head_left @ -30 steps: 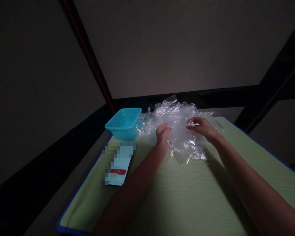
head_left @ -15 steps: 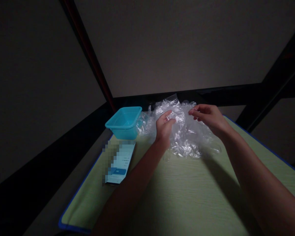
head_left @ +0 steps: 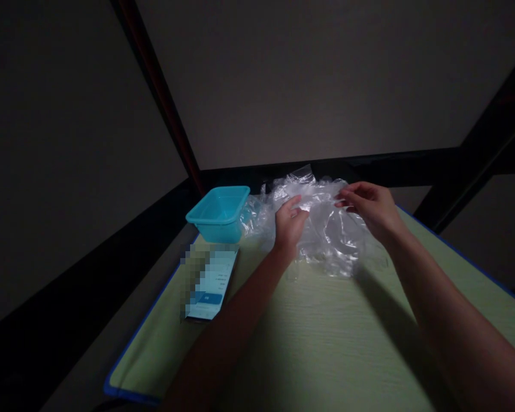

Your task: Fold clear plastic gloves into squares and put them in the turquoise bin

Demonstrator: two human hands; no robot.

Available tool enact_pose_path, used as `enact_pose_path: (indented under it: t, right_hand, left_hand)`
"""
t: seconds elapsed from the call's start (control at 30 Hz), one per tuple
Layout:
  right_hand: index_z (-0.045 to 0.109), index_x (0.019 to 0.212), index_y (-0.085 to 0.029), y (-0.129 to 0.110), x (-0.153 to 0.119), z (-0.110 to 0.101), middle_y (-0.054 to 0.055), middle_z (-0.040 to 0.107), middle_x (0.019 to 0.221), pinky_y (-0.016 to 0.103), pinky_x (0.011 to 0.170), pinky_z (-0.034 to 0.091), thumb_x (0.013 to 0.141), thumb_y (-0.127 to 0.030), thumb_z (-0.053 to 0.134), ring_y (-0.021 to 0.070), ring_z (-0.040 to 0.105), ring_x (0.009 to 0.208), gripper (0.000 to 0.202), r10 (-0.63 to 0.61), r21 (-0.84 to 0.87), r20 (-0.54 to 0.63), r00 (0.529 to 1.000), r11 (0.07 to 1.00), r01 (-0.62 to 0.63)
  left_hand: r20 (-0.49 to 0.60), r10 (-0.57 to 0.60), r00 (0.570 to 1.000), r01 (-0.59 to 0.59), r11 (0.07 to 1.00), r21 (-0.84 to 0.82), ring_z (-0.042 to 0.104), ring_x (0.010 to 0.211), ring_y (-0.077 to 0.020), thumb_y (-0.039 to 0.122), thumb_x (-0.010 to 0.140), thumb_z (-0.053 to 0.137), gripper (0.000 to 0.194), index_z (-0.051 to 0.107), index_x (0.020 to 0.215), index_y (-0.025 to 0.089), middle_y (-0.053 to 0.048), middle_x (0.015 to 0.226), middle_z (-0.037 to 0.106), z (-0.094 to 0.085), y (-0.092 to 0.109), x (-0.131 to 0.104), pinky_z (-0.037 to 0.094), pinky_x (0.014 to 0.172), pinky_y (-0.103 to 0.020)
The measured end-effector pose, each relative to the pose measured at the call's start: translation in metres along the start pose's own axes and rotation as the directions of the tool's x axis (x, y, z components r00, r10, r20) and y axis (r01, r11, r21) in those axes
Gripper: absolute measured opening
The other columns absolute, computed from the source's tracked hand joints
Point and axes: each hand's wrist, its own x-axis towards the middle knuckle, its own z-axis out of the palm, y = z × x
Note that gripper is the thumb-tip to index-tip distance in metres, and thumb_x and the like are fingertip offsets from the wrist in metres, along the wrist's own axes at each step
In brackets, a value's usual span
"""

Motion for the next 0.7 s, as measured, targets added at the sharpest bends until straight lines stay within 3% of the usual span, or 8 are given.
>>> enact_pose_path:
  t: [0.13, 0.23, 0.3, 0.37, 0.47, 0.57, 0.67, 0.7]
  right_hand:
    - [0.057, 0.078, -0.020, 0.025, 0.004, 0.005, 0.008, 0.066, 0.092, 0.034, 0.069, 0.052, 0.061, -0.020, 0.066, 0.0213, 0.064, 0.084, 0.019, 0.024, -0.043, 0.016, 1.000, 0.999, -0.023]
    - [0.057, 0.090, -0.021, 0.033, 0.004, 0.007, 0.012, 0.060, 0.114, 0.041, 0.077, 0.052, 0.059, -0.021, 0.069, 0.0267, 0.062, 0.096, 0.034, 0.024, -0.081, 0.014, 1.000, 0.996, -0.023]
    - [0.058, 0.094, -0.021, 0.034, 0.004, 0.006, 0.013, 0.058, 0.118, 0.042, 0.077, 0.052, 0.058, -0.023, 0.070, 0.0284, 0.061, 0.097, 0.038, 0.018, -0.108, 0.003, 1.000, 0.994, -0.017]
    - [0.058, 0.092, -0.020, 0.032, 0.005, 0.005, 0.012, 0.059, 0.115, 0.042, 0.074, 0.052, 0.060, -0.024, 0.069, 0.0282, 0.062, 0.094, 0.034, 0.010, -0.131, -0.011, 1.000, 0.991, -0.011]
    - [0.058, 0.085, -0.019, 0.019, 0.007, 0.001, 0.011, 0.063, 0.105, 0.040, 0.072, 0.051, 0.063, -0.021, 0.066, 0.0250, 0.063, 0.087, 0.023, -0.007, -0.149, -0.026, 1.000, 0.989, 0.003]
    - [0.058, 0.078, -0.019, -0.008, 0.003, 0.002, 0.007, 0.065, 0.089, 0.036, 0.071, 0.049, 0.065, -0.020, 0.063, 0.0212, 0.062, 0.080, 0.014, -0.082, -0.167, 0.034, 0.996, 0.982, 0.086]
    - [0.059, 0.079, -0.019, -0.036, -0.019, 0.021, 0.005, 0.064, 0.081, 0.031, 0.068, 0.047, 0.072, -0.025, 0.062, 0.0183, 0.061, 0.074, 0.010, -0.223, -0.146, 0.287, 0.932, 0.951, 0.273]
    - [0.059, 0.081, -0.019, -0.043, -0.031, 0.031, 0.005, 0.064, 0.080, 0.030, 0.066, 0.047, 0.075, -0.026, 0.059, 0.0176, 0.060, 0.074, 0.009, -0.247, -0.118, 0.400, 0.882, 0.941, 0.317]
  left_hand:
    - [0.010, -0.080, 0.997, 0.078, 0.992, 0.100, 0.055, 0.110, -0.0258, 0.008, 0.072, 0.055, 0.060, 0.041, 0.131, 0.012, -0.015, 0.120, 0.057, -0.002, -0.021, 0.009, 0.041, 0.092, -0.035]
    - [0.000, -0.060, 0.998, 0.059, 0.981, 0.184, 0.024, 0.134, -0.0312, 0.006, 0.065, 0.062, 0.079, 0.031, 0.137, 0.016, -0.016, 0.145, 0.029, -0.003, -0.030, 0.009, 0.026, 0.105, -0.038]
    - [0.058, 0.041, 0.998, -0.057, 0.943, 0.328, 0.004, 0.139, -0.0313, 0.004, 0.060, 0.065, 0.087, 0.029, 0.138, 0.021, -0.012, 0.152, 0.011, -0.004, -0.029, 0.002, 0.015, 0.110, -0.038]
    - [0.271, 0.209, 0.940, -0.332, 0.748, 0.574, 0.001, 0.139, -0.0331, 0.006, 0.063, 0.064, 0.081, 0.032, 0.136, 0.020, -0.012, 0.152, 0.008, -0.002, -0.024, -0.010, 0.013, 0.110, -0.043]
    - [0.565, 0.301, 0.768, -0.640, 0.358, 0.680, 0.022, 0.134, -0.0369, 0.006, 0.075, 0.052, 0.048, 0.048, 0.122, 0.008, -0.023, 0.142, 0.031, 0.004, -0.012, -0.037, 0.022, 0.106, -0.049]
    - [0.768, 0.218, 0.602, -0.797, 0.098, 0.596, 0.058, 0.099, -0.0321, 0.007, 0.077, 0.050, 0.024, 0.063, 0.096, 0.001, -0.023, 0.101, 0.062, 0.014, -0.007, -0.072, 0.043, 0.087, -0.043]
    - [0.981, 0.146, 0.131, -0.991, 0.015, 0.131, 0.063, 0.085, -0.0201, 0.019, 0.082, 0.055, 0.016, 0.069, 0.077, 0.017, -0.009, 0.089, 0.069, 0.026, -0.018, -0.108, 0.048, 0.077, -0.030]
    - [0.987, 0.151, 0.049, -0.996, 0.075, 0.038, 0.064, 0.084, -0.0184, 0.033, 0.083, 0.055, 0.021, 0.069, 0.070, 0.023, -0.006, 0.087, 0.071, 0.030, -0.025, -0.118, 0.050, 0.071, -0.027]
